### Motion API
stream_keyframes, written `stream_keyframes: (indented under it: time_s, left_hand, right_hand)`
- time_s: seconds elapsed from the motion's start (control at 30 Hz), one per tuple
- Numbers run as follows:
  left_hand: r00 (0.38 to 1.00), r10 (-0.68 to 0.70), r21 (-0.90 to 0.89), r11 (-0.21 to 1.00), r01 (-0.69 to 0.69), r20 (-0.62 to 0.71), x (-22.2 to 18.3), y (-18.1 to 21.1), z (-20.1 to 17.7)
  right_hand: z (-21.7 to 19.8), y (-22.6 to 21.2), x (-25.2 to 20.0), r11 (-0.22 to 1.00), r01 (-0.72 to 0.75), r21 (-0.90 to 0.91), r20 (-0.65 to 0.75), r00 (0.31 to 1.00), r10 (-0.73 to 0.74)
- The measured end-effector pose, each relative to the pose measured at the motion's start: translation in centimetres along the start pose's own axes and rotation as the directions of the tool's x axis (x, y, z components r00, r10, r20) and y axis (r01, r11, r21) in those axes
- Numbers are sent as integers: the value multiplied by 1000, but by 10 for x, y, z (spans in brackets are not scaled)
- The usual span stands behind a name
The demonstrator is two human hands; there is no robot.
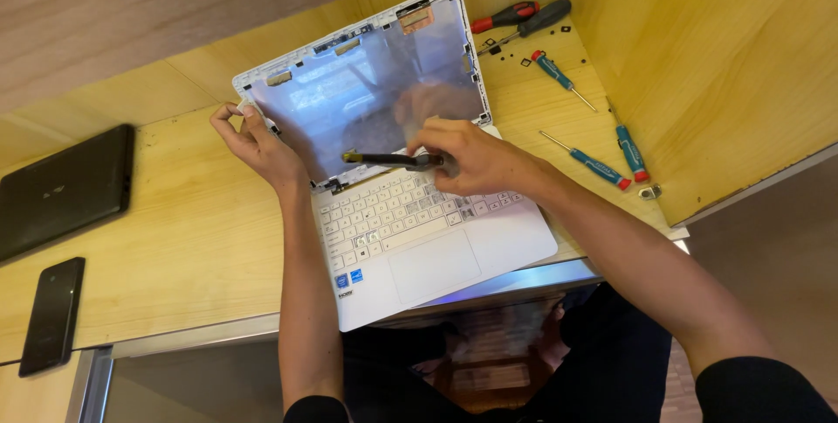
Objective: Repairing a laptop by prying and manipulating internal components with a screwdriver
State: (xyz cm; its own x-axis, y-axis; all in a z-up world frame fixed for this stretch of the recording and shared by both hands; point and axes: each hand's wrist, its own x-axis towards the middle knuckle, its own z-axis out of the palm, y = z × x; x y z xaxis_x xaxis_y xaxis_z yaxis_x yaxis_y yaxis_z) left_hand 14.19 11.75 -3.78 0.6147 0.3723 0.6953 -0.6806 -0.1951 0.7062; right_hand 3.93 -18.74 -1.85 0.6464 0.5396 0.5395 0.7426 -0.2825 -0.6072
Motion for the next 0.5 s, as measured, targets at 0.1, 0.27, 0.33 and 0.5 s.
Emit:
stream_keyframes:
  time_s: [0.1,0.27,0.33,0.5]
  left_hand:
    - [1000,-9,14,1000,9,-12,-2,9,3]
    - [1000,0,19,1000,0,-16,-1,10,5]
    - [1000,-2,13,1000,3,-23,-1,10,5]
    - [1000,-5,24,1000,5,-21,-1,15,8]
  right_hand:
    - [9,20,-2,998,-56,30,6,998,56]
    - [1,16,-2,978,-192,81,-20,981,194]
    - [-4,11,-2,974,-222,47,3,975,222]
    - [-14,-5,0,972,-232,45,55,972,229]
